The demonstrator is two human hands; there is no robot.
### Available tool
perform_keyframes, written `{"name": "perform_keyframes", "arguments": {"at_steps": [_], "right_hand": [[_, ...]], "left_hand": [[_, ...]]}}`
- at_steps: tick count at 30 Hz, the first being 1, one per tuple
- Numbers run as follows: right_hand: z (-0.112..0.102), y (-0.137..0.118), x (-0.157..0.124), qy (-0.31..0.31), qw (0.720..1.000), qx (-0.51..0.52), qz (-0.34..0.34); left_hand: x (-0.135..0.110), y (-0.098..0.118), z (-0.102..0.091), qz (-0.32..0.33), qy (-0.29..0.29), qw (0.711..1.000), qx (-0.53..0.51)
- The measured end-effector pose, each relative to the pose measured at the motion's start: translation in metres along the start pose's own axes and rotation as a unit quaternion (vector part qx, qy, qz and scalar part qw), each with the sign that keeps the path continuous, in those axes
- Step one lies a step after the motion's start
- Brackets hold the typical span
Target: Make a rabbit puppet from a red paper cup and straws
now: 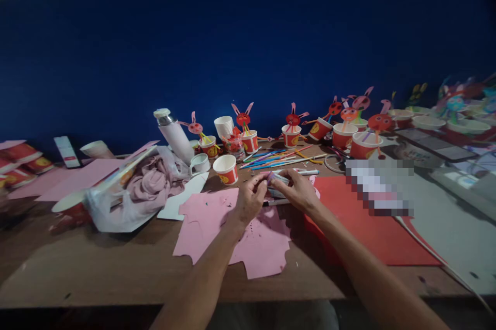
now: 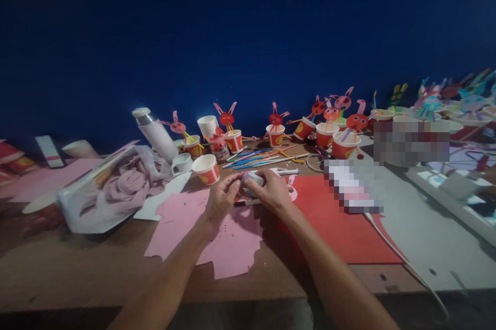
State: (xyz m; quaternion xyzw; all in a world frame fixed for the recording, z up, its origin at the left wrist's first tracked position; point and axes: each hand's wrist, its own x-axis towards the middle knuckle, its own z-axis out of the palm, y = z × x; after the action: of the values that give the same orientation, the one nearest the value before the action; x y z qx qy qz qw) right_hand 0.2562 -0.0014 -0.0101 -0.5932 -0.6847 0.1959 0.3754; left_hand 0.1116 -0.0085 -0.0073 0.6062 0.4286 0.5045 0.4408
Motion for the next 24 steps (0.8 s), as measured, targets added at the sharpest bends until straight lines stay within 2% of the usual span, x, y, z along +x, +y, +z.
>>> {"name": "perform_keyframes", "arguments": {"at_steps": [6,13,18,21,24], "right_hand": [[0.000,-0.002,-0.001,0.023,0.999,-0.026,-0.002],[0.003,-0.004,-0.003,0.024,0.998,-0.043,-0.048],[0.005,-0.003,-0.004,0.028,0.994,-0.033,-0.100],[0.006,-0.001,-0.003,0.053,0.989,-0.049,-0.127],[0.007,0.002,-0.002,0.093,0.975,-0.123,-0.163]], "left_hand": [[0.000,-0.012,0.000,0.105,0.015,0.984,0.143],[0.006,-0.014,-0.003,0.167,0.041,0.965,0.200],[0.008,-0.018,-0.005,0.167,0.067,0.967,0.181],[0.008,-0.017,-0.004,0.119,0.066,0.983,0.124],[0.007,-0.011,-0.002,0.053,0.060,0.995,0.064]]}}
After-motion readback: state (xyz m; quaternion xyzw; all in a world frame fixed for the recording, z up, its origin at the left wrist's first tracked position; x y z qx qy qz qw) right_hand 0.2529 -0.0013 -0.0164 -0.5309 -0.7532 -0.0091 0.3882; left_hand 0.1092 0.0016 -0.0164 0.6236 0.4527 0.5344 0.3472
